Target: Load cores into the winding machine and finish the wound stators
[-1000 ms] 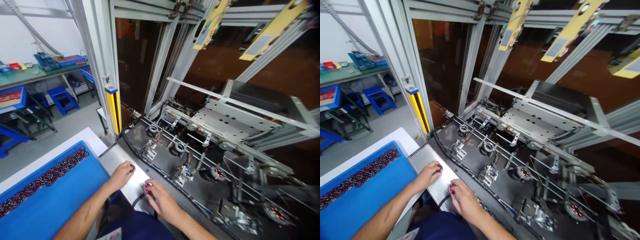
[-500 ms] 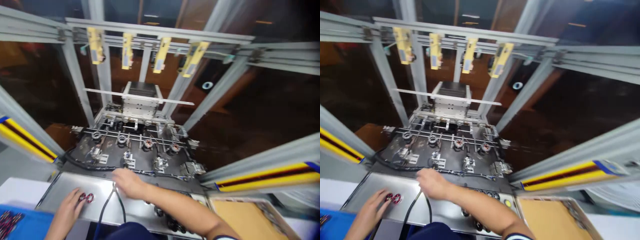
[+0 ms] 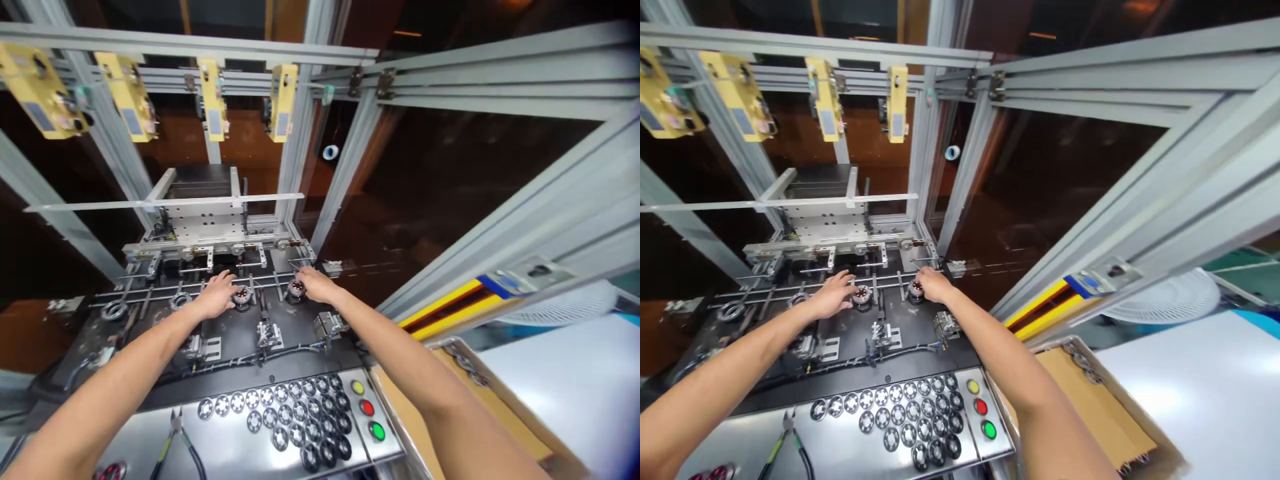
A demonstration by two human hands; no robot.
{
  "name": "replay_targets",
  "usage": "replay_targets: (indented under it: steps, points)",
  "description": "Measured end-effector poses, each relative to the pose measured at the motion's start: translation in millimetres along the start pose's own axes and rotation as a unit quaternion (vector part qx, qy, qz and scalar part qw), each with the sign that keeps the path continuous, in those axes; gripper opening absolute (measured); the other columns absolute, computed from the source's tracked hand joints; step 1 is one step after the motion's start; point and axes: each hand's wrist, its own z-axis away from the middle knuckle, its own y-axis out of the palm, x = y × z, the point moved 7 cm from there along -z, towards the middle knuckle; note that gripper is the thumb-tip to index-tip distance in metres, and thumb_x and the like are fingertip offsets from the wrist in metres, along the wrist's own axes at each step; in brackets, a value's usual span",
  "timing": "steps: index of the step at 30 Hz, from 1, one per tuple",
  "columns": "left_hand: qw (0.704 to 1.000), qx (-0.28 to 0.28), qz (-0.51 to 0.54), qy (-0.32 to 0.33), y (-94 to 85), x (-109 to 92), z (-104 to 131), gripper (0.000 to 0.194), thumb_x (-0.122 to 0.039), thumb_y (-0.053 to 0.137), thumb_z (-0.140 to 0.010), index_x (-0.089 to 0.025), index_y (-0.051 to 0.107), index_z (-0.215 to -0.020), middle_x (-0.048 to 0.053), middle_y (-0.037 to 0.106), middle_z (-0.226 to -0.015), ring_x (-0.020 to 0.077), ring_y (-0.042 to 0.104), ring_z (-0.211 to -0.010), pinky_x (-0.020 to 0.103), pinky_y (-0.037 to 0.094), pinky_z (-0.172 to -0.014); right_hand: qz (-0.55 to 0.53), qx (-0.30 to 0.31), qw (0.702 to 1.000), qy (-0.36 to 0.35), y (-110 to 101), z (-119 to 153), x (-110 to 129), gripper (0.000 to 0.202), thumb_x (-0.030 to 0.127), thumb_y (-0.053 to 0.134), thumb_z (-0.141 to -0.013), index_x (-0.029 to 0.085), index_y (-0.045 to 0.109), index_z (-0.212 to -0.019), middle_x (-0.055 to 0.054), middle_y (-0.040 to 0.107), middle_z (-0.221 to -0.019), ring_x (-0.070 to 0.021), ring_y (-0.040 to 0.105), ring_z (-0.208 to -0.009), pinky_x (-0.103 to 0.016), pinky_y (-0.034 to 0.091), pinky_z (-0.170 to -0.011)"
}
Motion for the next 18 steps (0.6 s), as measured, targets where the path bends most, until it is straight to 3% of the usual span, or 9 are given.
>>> replay_targets:
  steps: [4, 18]
  points:
    - [0.999, 0.032, -0.007, 0.003, 19.2, 1, -13, 0.037, -0.033, 0.064, -0.091, -0.019, 0.060, -0.125, 0.011, 0.056, -0.139, 0.0296, 0.056, -0.124, 0.056, 0.047, -0.102, -0.005, 0.012, 1.000, 0.003, 10, -5, -3, 0.029, 0.032, 0.061, -0.096, 0.018, 0.061, -0.121, -0.010, 0.061, -0.128, -0.0243, 0.062, -0.112, -0.046, 0.054, -0.094]
    - [0.998, 0.065, 0.003, 0.018, 27.4, 2, -24, 0.038, -0.033, 0.064, -0.092, -0.019, 0.059, -0.127, 0.011, 0.055, -0.141, 0.0298, 0.055, -0.125, 0.056, 0.046, -0.102, -0.043, 0.024, 0.999, -0.018, 21, -15, -16, 0.030, 0.033, 0.061, -0.096, 0.018, 0.061, -0.122, -0.010, 0.060, -0.130, -0.0248, 0.061, -0.113, -0.047, 0.053, -0.095]
